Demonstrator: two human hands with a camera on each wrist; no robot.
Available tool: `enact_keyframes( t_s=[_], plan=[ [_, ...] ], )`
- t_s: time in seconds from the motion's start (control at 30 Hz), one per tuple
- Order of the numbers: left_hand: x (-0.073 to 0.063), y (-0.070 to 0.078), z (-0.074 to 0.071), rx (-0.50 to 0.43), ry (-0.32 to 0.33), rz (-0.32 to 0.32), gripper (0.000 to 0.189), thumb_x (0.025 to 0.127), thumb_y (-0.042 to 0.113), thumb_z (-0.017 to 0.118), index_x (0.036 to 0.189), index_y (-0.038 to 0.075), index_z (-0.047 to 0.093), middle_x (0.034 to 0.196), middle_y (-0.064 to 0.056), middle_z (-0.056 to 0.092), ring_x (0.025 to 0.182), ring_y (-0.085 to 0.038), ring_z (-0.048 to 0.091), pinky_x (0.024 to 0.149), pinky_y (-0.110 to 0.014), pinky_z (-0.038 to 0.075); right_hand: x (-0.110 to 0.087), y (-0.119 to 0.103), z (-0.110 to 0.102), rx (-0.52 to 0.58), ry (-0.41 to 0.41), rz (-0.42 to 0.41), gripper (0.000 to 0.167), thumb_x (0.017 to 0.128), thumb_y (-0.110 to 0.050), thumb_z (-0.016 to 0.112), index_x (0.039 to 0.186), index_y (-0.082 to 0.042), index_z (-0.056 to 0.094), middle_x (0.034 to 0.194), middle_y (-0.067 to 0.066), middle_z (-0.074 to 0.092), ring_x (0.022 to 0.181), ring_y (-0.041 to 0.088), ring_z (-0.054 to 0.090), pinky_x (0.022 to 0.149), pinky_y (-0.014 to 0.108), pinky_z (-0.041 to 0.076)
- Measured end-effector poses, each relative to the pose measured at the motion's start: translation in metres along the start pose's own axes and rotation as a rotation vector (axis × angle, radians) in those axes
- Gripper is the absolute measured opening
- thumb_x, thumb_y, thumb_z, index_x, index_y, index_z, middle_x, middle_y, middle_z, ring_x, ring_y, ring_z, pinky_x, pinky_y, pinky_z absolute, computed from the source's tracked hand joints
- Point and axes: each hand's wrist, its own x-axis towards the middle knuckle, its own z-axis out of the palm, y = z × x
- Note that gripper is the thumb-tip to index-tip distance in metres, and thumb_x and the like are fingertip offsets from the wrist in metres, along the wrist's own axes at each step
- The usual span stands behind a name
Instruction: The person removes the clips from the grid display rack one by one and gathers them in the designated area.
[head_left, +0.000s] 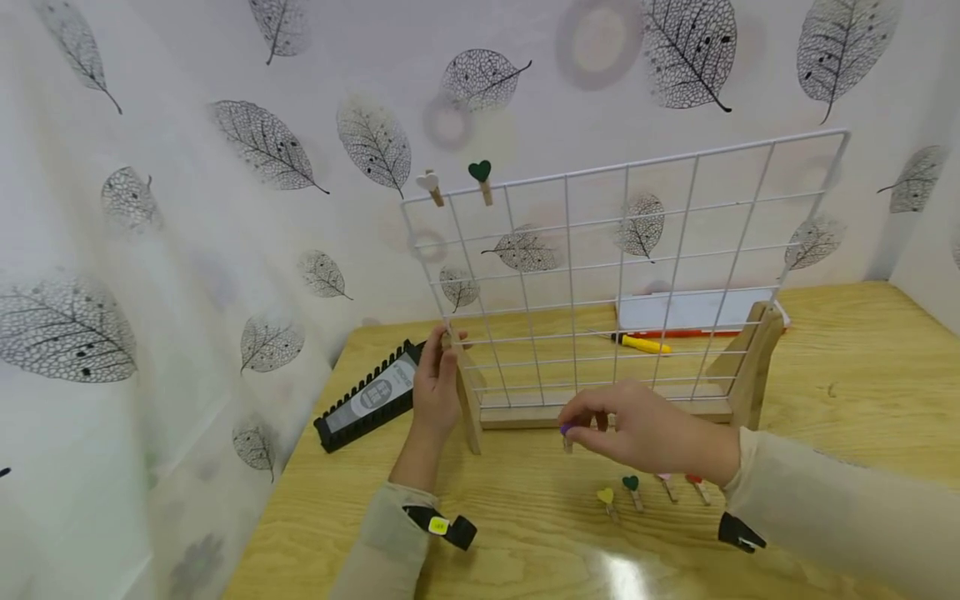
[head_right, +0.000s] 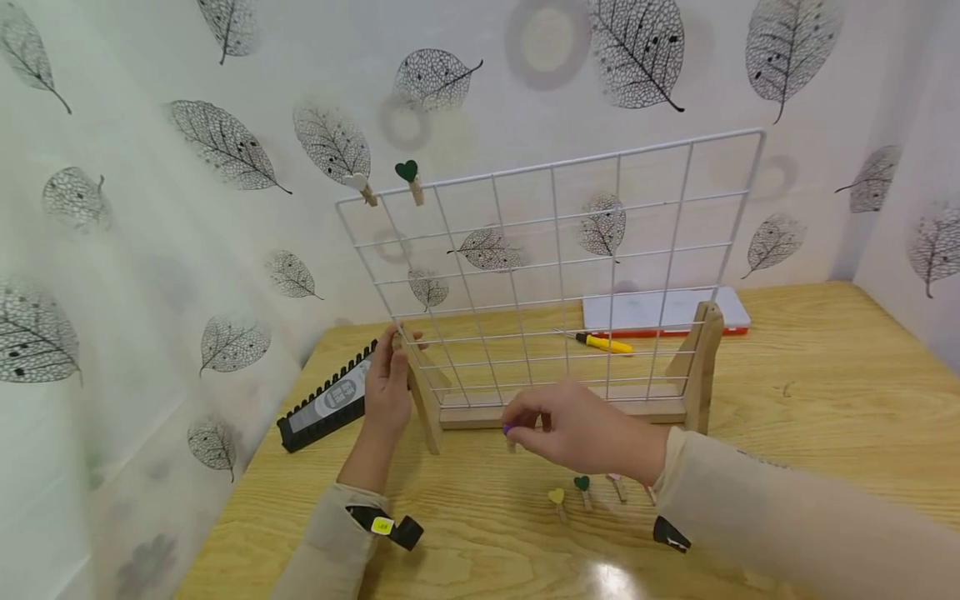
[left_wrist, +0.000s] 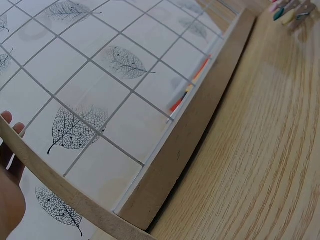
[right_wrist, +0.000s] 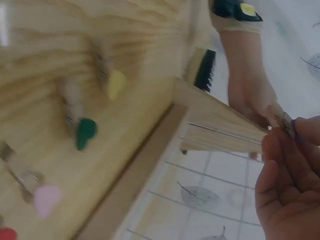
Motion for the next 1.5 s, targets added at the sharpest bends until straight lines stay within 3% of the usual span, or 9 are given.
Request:
enact_keyframes(
  t_s=[0.2,0.5,0.7,0.87,1.03,1.17,1.37,1.5],
  plan=[
    [0.000,-0.001,-0.001,0.002,-0.003,-0.020,0.060,0.105,0.048,0.039,0.148,0.006,0.039,0.132,0.007,0.057,0.122,-0.039,0.057,0.107,-0.027,0.043,-0.007,0.007,0.016,0.051,-0.127,0.076,0.007,0.099,-0.014,0.068,0.105,-0.014,0.071,0.090,-0.012,0.072,0.072,-0.003,0.059,0.060,0.022,0.052],
    [0.000,0.001,0.000,-0.023,-0.010,-0.002,0.053,0.108,0.041,0.038,0.149,0.008,0.040,0.131,0.006,0.057,0.120,-0.039,0.057,0.109,-0.033,0.044,-0.014,0.014,0.031,0.087,-0.278,0.211,0.002,0.098,-0.015,0.069,0.097,-0.016,0.070,0.088,-0.014,0.069,0.075,-0.002,0.062,0.067,0.022,0.055],
    [0.000,0.000,0.000,-0.019,-0.008,0.001,0.061,0.104,0.051,0.040,0.149,0.010,0.040,0.129,0.013,0.058,0.119,-0.044,0.056,0.109,-0.031,0.043,-0.018,0.018,0.042,0.060,-0.316,0.242,0.009,0.096,-0.012,0.070,0.092,-0.020,0.069,0.083,-0.018,0.065,0.072,-0.003,0.059,0.069,0.022,0.054],
    [0.000,-0.002,-0.001,-0.012,-0.007,0.008,0.063,0.104,0.051,0.040,0.148,0.006,0.040,0.129,0.013,0.058,0.118,-0.047,0.056,0.108,-0.029,0.043,-0.023,0.023,0.050,0.047,-0.332,0.250,0.011,0.097,-0.013,0.069,0.090,-0.021,0.070,0.079,-0.019,0.064,0.067,-0.003,0.057,0.062,0.020,0.052],
    [0.001,-0.002,0.000,-0.009,-0.005,0.044,0.055,0.108,0.041,0.039,0.148,0.003,0.040,0.129,0.008,0.058,0.118,-0.041,0.058,0.109,-0.032,0.043,-0.025,0.026,0.052,0.017,-0.334,0.234,0.010,0.097,-0.014,0.068,0.090,-0.020,0.071,0.081,-0.019,0.065,0.069,-0.004,0.058,0.062,0.020,0.052],
    [0.002,-0.001,0.000,-0.014,-0.003,0.067,0.048,0.110,0.030,0.038,0.149,0.002,0.039,0.129,0.004,0.059,0.117,-0.043,0.058,0.110,-0.035,0.043,-0.024,0.026,0.052,-0.030,-0.330,0.209,0.010,0.096,-0.012,0.070,0.090,-0.020,0.072,0.085,-0.018,0.065,0.075,-0.004,0.059,0.066,0.021,0.053],
    [0.002,-0.002,0.000,-0.005,-0.005,0.052,0.046,0.109,0.035,0.038,0.147,0.009,0.041,0.129,0.008,0.058,0.118,-0.039,0.058,0.110,-0.033,0.042,-0.026,0.026,0.052,-0.071,-0.346,0.203,0.014,0.095,-0.010,0.071,0.087,-0.021,0.073,0.086,-0.017,0.061,0.080,-0.002,0.058,0.069,0.022,0.054],
    [0.001,-0.001,0.000,-0.009,0.000,0.047,0.050,0.109,0.037,0.039,0.147,0.005,0.040,0.128,0.008,0.058,0.117,-0.042,0.057,0.110,-0.032,0.042,-0.026,0.027,0.053,-0.064,-0.362,0.187,0.014,0.095,-0.010,0.071,0.086,-0.021,0.074,0.086,-0.016,0.059,0.080,-0.002,0.057,0.068,0.021,0.054]
  ],
)
